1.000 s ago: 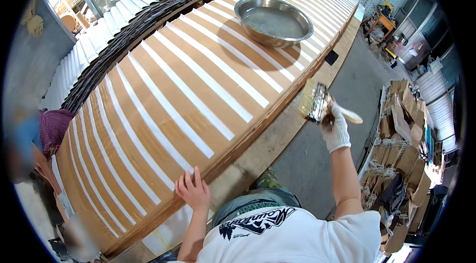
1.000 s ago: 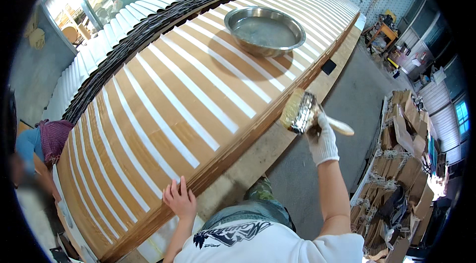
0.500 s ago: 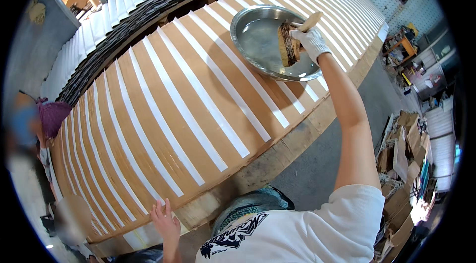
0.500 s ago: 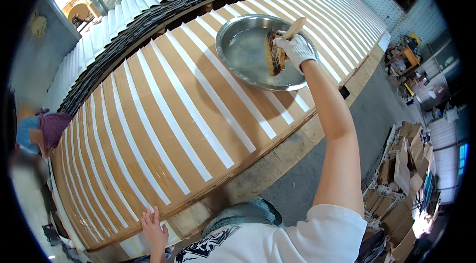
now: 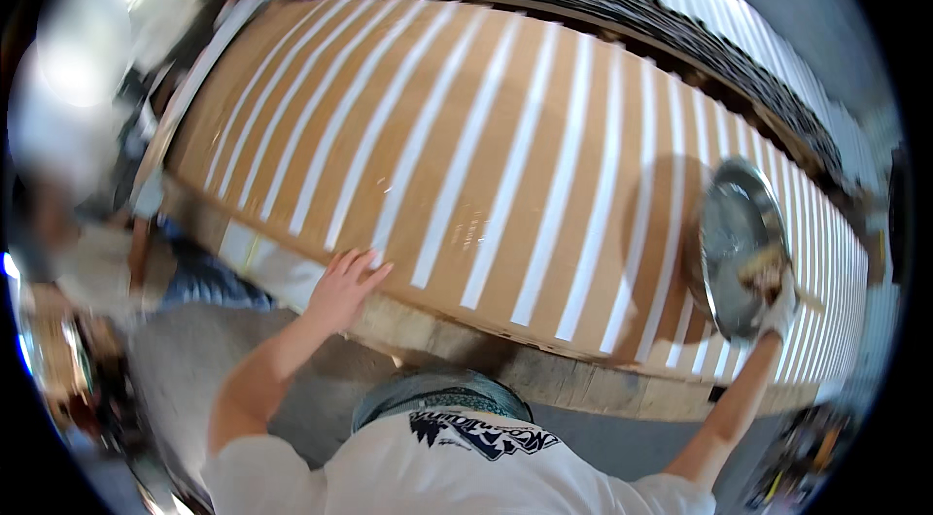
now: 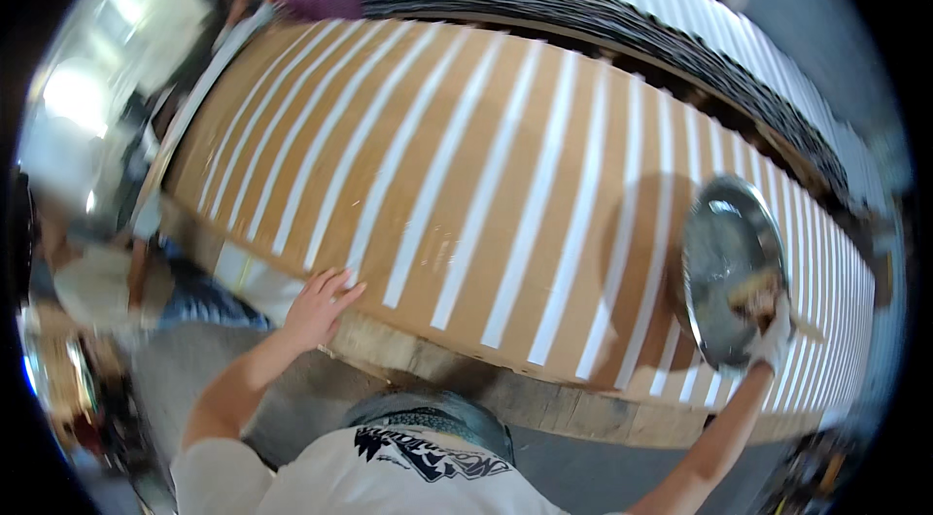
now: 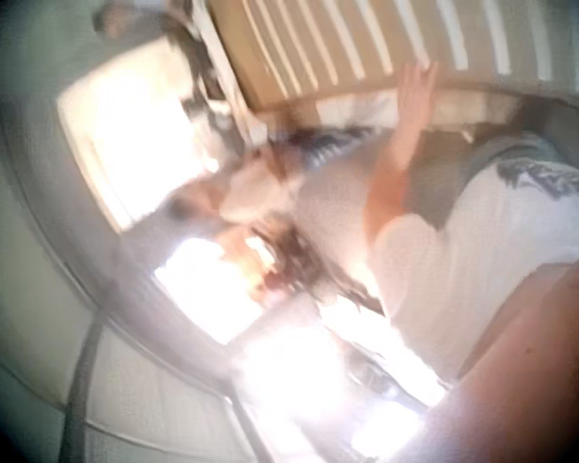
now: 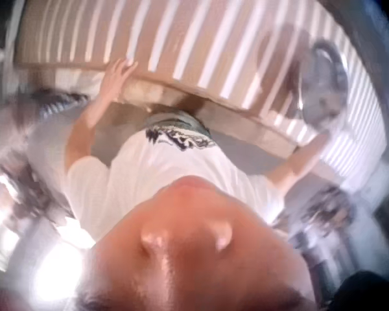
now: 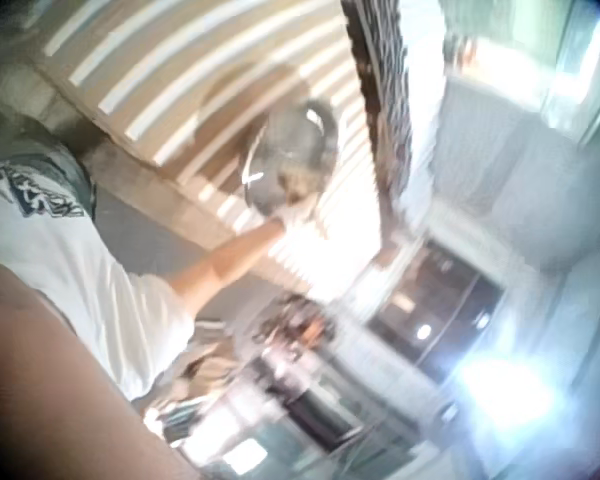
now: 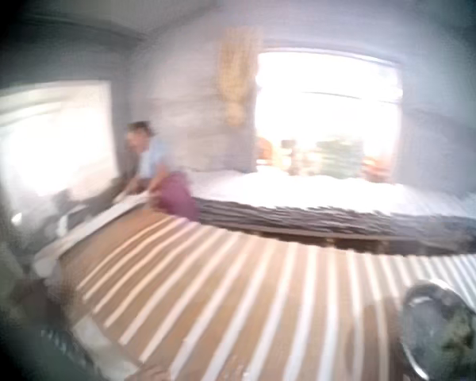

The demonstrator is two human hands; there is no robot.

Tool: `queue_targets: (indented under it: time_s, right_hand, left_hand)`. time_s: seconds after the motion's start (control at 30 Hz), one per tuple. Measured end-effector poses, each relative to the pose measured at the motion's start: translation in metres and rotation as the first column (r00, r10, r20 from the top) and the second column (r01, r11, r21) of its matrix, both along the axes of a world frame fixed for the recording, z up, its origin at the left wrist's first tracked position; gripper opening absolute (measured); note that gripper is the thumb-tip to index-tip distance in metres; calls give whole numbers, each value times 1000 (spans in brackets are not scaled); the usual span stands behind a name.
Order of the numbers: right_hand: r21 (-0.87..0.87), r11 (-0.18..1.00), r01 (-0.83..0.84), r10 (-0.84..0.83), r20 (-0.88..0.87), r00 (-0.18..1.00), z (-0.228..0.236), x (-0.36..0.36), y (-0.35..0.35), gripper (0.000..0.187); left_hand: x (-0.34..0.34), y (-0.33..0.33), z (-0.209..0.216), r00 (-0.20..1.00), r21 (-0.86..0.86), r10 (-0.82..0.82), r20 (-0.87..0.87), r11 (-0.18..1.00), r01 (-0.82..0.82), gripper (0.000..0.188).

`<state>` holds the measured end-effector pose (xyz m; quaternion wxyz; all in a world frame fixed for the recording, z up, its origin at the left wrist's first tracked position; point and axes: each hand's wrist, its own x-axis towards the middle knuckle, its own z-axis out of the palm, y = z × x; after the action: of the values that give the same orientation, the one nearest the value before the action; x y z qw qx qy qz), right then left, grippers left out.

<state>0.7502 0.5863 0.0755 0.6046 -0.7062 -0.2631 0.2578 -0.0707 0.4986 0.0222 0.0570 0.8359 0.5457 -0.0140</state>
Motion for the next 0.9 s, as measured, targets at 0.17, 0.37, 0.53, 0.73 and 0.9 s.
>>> queue_targets:
  time_s: [0.17, 0.37, 0.53, 0.73, 0.9]
  right_hand:
    - [157, 985, 76, -64, -82, 995, -24, 24, -3, 33]
    - [224, 974, -37, 65, -120, 991, 37, -115, 7, 56]
    - [-465, 873, -149, 483, 867, 122, 82, -323, 14, 47]
    - [-40, 657, -753, 740, 226, 633, 75, -571, 100, 42]
    - [-368, 562, -741, 805, 451, 386, 68, -711, 166, 37]
  left_hand:
    - [-10, -20, -12, 999, 6, 53, -5, 999, -53, 82]
    - [-15, -26, -28, 997, 16, 56, 44, 998, -57, 83]
    - [-46, -25, -23, 937, -25, -63, 343, 997, 76, 77]
    - [-142, -12, -13, 942, 188, 44, 332, 976, -112, 67]
    - [-196, 0, -30, 963, 149, 30, 267, 986, -72, 73]
